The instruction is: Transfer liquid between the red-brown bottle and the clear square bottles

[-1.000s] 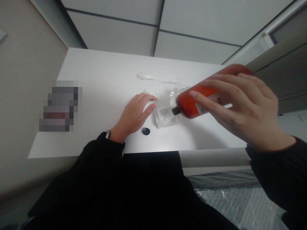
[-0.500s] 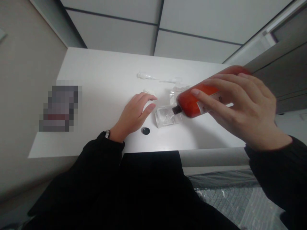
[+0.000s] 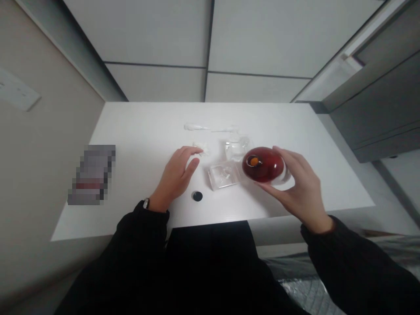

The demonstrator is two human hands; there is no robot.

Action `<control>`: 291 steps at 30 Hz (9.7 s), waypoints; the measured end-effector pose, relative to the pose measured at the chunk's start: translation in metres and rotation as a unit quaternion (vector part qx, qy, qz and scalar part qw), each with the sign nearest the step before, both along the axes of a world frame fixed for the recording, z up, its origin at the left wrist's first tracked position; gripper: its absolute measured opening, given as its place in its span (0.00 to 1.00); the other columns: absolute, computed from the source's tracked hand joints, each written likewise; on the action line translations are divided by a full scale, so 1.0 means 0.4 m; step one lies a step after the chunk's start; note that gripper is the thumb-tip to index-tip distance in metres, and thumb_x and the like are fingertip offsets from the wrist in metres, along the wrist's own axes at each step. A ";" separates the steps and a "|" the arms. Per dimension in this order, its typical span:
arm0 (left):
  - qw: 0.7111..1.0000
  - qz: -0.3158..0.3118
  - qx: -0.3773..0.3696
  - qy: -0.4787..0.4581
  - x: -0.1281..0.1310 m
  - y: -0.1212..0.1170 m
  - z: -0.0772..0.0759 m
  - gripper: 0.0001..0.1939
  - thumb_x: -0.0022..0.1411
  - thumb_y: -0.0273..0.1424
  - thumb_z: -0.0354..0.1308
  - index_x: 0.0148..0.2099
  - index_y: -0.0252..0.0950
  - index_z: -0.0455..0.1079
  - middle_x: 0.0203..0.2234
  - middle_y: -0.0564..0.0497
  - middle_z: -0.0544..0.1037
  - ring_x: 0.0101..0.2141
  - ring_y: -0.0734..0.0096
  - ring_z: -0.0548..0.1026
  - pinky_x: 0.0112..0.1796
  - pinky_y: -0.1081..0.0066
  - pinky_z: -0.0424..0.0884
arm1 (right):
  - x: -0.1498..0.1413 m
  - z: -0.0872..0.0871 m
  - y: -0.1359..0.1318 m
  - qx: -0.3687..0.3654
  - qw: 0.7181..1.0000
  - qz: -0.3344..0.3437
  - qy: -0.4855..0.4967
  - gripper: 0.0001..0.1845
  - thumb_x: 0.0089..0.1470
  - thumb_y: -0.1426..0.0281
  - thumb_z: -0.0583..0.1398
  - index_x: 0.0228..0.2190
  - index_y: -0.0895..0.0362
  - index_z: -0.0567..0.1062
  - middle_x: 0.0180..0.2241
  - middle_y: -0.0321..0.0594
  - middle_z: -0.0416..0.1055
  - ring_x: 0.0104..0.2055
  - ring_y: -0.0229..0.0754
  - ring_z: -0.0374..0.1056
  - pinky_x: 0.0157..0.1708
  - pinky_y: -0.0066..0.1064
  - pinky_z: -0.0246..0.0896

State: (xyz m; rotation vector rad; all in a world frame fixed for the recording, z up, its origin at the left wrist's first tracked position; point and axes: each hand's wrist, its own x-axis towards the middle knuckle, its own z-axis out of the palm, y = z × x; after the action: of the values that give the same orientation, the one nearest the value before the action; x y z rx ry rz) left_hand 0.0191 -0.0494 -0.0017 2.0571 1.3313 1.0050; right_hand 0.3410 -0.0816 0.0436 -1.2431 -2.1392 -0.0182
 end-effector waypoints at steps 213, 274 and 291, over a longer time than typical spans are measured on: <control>0.823 0.016 0.391 0.412 0.032 -0.079 0.321 0.30 0.66 0.21 0.67 0.67 0.40 0.69 0.56 0.41 0.80 0.55 0.51 0.77 0.56 0.54 0.76 | -0.185 -0.165 -0.023 -0.199 0.928 0.082 0.305 0.34 0.59 0.53 0.70 0.61 0.48 0.69 0.61 0.47 0.74 0.61 0.53 0.73 0.62 0.57 0.73; 0.819 0.014 0.392 0.419 0.034 -0.083 0.323 0.29 0.68 0.22 0.65 0.67 0.45 0.70 0.59 0.44 0.79 0.59 0.53 0.76 0.61 0.53 0.73 | -0.185 -0.164 -0.024 -0.200 0.927 0.086 0.306 0.34 0.59 0.52 0.69 0.61 0.48 0.68 0.62 0.48 0.73 0.61 0.53 0.73 0.61 0.57 0.73; 0.822 0.010 0.398 0.409 0.037 -0.081 0.324 0.30 0.67 0.23 0.67 0.68 0.45 0.70 0.59 0.44 0.79 0.60 0.54 0.75 0.63 0.55 0.70 | -0.186 -0.172 -0.021 -0.181 0.931 0.088 0.306 0.34 0.59 0.52 0.69 0.61 0.48 0.69 0.60 0.48 0.74 0.59 0.53 0.74 0.59 0.56 0.75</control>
State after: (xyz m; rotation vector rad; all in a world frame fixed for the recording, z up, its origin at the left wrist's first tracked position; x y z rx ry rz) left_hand 0.0338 -0.0817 0.1279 3.3919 1.4251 0.7519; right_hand 0.2667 -0.0899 -0.0251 -1.0577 -1.7236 0.7730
